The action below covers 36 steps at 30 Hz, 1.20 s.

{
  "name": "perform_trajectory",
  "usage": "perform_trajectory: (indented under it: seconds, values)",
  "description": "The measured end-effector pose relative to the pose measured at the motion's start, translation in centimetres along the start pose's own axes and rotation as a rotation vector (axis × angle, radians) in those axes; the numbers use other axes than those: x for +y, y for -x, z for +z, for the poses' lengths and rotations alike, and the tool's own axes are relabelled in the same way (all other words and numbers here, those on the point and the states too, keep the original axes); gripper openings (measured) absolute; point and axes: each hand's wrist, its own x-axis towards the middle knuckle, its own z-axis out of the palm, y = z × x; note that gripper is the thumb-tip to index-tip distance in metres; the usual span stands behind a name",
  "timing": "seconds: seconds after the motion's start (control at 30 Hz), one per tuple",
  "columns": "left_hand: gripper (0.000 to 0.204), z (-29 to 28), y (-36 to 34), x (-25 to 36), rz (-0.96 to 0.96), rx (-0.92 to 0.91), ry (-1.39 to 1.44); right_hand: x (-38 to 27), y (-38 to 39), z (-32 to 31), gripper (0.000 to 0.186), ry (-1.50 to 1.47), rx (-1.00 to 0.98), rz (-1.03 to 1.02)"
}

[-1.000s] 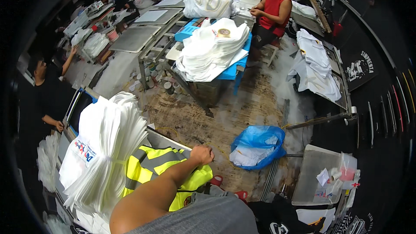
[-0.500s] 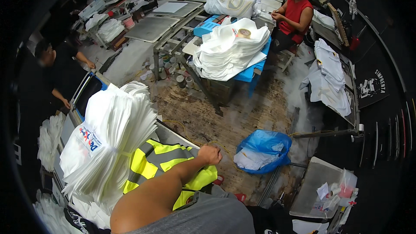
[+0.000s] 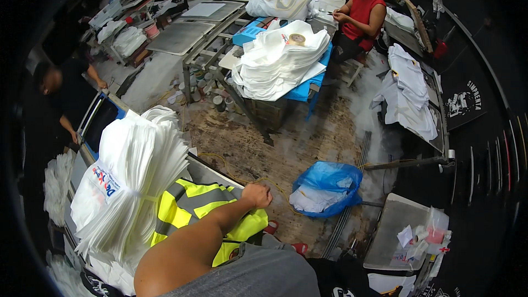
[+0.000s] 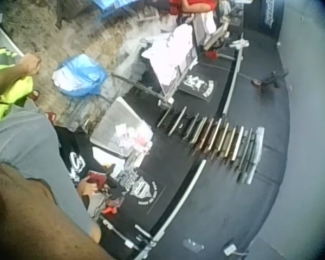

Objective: The person heat-presses labels onto shirts using a heat press machine, sorts label transfer sheets on a table, and folds and bundles printed t-shirts by hand.

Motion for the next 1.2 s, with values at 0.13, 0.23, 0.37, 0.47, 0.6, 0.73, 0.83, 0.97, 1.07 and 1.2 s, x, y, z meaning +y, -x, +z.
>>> perform_trajectory:
  seconds: [0.13,0.23,0.37,0.47,0.6,0.73,0.83,0.97,1.07,1.2]
  values:
    - [0.042,-0.3,0.1,0.1,-0.002,-0.031,0.005,0.0,0.1,0.2,0.065,-0.034,-0.018,0.025]
    - [0.042,-0.6,0.1,0.2,-0.003,-0.056,0.005,0.5,0.8,1.0,0.063,-0.061,-0.011,0.020]
    - [0.039,-0.6,0.1,0.4,-0.032,-0.090,-0.011,1.6,2.0,2.8,0.057,-0.119,0.044,-0.027]
    - [0.037,-0.5,0.0,0.5,-0.035,-0.077,-0.020,2.1,2.4,3.3,0.053,-0.160,0.086,-0.060]
    - [0.040,-1.0,0.1,0.6,-0.023,-0.063,-0.005,1.5,1.3,1.4,0.047,-0.208,0.136,-0.098]
    - [0.041,-1.5,0.1,0.8,0.018,-0.061,0.022,0.1,-1.8,-1.3,0.041,-0.218,0.154,-0.094]
    - [0.043,-1.5,-0.1,1.0,-0.074,-0.143,0.020,-0.8,-3.1,-1.7,0.050,-0.181,-0.098,0.032]
    - [0.042,-0.4,-0.5,1.6,0.079,-0.073,-0.066,0.0,-2.1,-0.1,0.068,-0.163,-0.412,0.311]
    - [0.039,1.3,-0.4,2.1,0.094,0.044,-0.139,1.1,-1.2,1.1,0.058,-0.110,-0.505,0.442]
    - [0.038,3.4,-0.8,1.2,0.098,0.097,-0.200,0.9,-4.0,-2.2,0.058,-0.188,-0.584,0.573]
